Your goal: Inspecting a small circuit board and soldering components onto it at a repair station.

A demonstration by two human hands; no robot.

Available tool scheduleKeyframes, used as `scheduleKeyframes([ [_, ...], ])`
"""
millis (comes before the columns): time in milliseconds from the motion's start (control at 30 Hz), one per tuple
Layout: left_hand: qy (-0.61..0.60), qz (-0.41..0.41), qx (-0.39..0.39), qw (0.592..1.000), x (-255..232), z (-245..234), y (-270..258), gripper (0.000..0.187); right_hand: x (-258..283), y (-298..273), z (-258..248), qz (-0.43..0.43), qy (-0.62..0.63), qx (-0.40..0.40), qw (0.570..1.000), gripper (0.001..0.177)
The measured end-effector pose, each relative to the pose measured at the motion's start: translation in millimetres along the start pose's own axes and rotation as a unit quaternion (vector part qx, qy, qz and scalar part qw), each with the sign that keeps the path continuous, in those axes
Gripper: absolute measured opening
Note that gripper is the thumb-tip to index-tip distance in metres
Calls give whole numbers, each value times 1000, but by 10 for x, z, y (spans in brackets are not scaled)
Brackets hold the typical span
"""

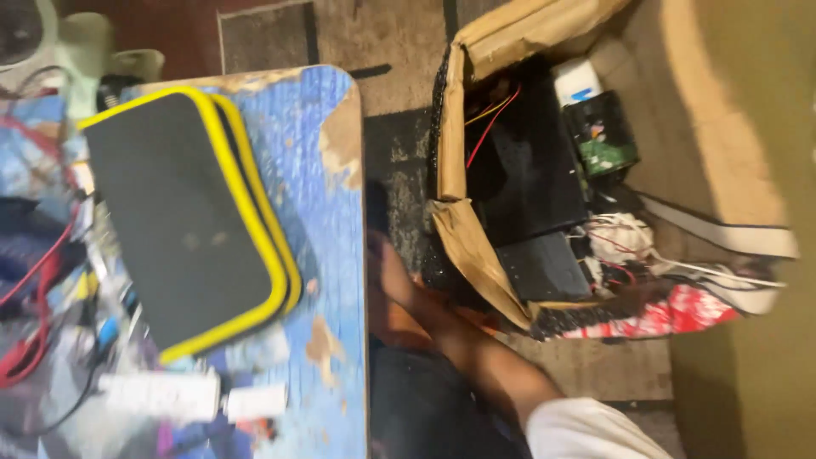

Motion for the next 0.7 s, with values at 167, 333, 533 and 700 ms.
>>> scheduleKeyframes([
  [167,-52,44,-110,992,-286,468,-887,62,998,-695,-424,60,-131,-7,990,47],
  [333,-92,100,-205,969,-787,378,-1858,65,2387,-1543,-479,-105,-94,-124,982,41],
  [533,114,88,-97,985,-1044,90,-2280,78,3857,-2216,604,-222,-132,59,964,46],
  [700,218,168,-130,953,-750,-109,-2288,74,4129,-2433,1692,-192,-347,280,874,42],
])
Point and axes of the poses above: each hand's wrist, its own y-axis towards the middle knuckle, its own z-axis out of the palm, x = y × z, the point moved 3 cm from there along y, towards the middle knuckle, and after that the axes turned 2 degrees about x, right-handed, at the moved point
